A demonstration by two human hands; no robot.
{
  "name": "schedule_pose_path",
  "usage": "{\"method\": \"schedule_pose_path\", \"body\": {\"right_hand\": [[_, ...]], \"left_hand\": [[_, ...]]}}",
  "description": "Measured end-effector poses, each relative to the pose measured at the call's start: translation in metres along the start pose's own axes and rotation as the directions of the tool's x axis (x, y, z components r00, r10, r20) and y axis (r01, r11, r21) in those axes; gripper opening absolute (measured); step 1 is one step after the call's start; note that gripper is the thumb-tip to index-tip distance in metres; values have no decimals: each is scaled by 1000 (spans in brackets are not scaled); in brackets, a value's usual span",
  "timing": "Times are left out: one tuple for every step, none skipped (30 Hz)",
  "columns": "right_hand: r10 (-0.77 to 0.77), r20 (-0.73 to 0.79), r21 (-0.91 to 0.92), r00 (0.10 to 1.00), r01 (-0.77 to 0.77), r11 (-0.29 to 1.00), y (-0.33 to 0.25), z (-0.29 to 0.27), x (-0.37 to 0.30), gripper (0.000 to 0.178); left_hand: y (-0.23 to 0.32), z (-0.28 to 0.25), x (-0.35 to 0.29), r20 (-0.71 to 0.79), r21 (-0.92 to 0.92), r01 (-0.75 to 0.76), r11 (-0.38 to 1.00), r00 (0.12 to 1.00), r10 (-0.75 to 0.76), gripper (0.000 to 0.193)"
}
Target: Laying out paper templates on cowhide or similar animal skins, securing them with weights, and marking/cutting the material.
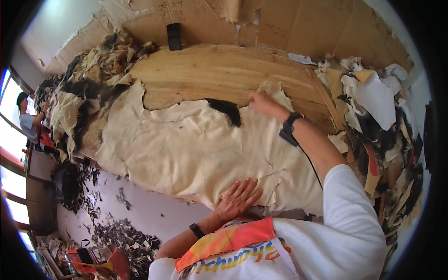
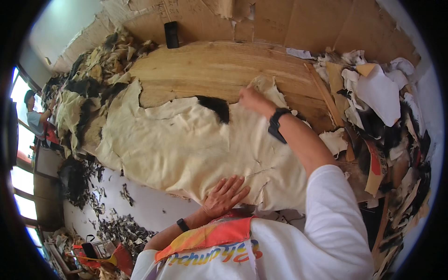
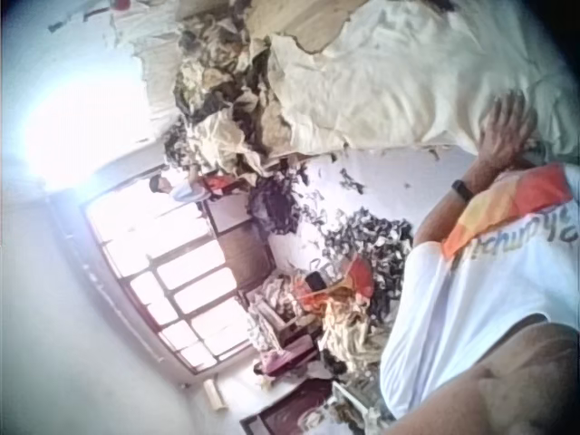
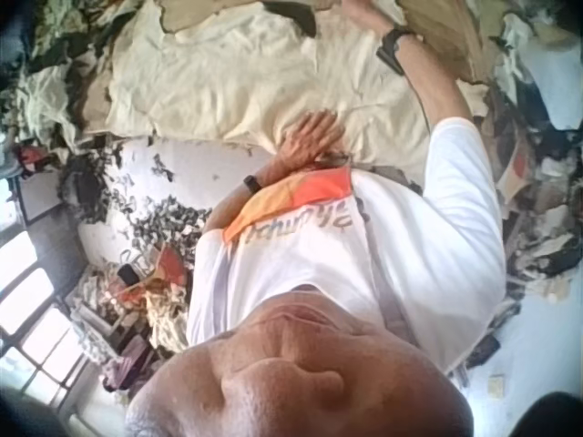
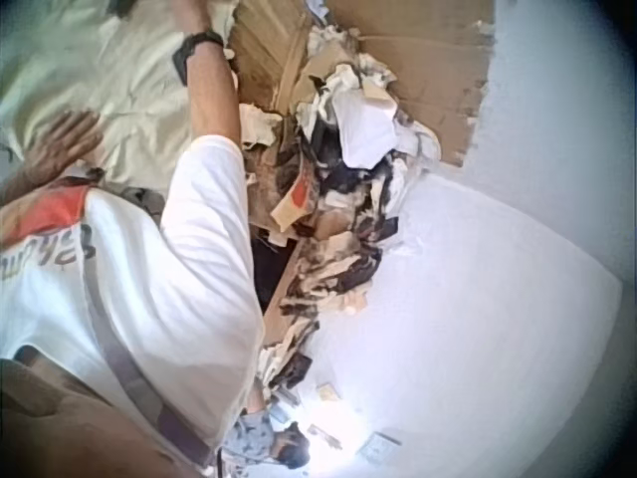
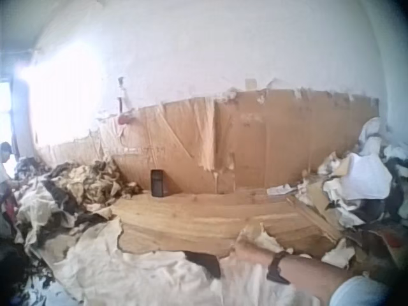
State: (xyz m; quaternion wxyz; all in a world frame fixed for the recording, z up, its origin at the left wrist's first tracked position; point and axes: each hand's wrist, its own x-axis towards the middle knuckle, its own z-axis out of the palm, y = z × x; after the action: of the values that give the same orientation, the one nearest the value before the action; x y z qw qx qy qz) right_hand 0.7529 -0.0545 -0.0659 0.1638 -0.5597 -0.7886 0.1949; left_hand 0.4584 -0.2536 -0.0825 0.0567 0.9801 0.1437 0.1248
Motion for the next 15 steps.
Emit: {"method": "schedule_pose_path", "body": {"right_hand": [[218,-227,-127,949,-250,960,10,-12,4,45],[378,-462,-188,802,-505,842,16,-16,4,49],[376,-458,-183,805,-499,847,7,-9,10,49],[308,-317,-89,897,-352,932,-13,-4,16,53],[208,-181,28,961,-206,978,-35,4,20,56],[71,-159,-79,985,-84,993,-88,10,9,57],[74,-163,-81,984,-88,993,-98,20,9,57],[49,-203,-228,978,-96,969,-102,32,9,53],[19,-237,-368,971,-108,923,-105,44,12,49],[184,-291,-266,939,-264,927,-88,43,23,39],[209,-352,-360,912,-338,869,-56,41,32,28],[387,-290,-260,875,-462,848,-35,35,43,23],[391,-286,-263,875,-464,846,-40,26,52,23],[447,-294,-210,845,-514,832,-45,18,58,22],[502,-302,-156,811,-561,813,-49,12,63,24]], "left_hand": [[1,-3,2,17,-32,-8,999,1000,9,53],[3,-6,2,32,-65,-18,998,999,20,55],[2,-8,0,39,-61,-11,998,999,13,55],[2,-9,0,40,-132,26,991,999,-21,61],[1,-12,-1,42,-202,61,977,998,-54,66],[-4,-20,-4,40,-200,77,977,997,-71,66],[-9,-33,-6,81,-324,62,944,996,-38,73],[-13,-45,-10,118,-448,45,893,993,9,80],[-20,-57,-18,120,-451,35,892,993,22,80],[-31,-69,-21,135,-351,72,933,991,-25,81],[-41,-75,-25,138,-253,105,962,988,-71,82],[-54,-72,-36,170,-215,147,966,979,-111,81],[-64,-69,-46,170,-222,146,964,979,-109,81],[-72,-65,-55,159,-171,132,976,982,-104,80],[-78,-62,-61,145,-118,115,986,985,-97,79]]}}
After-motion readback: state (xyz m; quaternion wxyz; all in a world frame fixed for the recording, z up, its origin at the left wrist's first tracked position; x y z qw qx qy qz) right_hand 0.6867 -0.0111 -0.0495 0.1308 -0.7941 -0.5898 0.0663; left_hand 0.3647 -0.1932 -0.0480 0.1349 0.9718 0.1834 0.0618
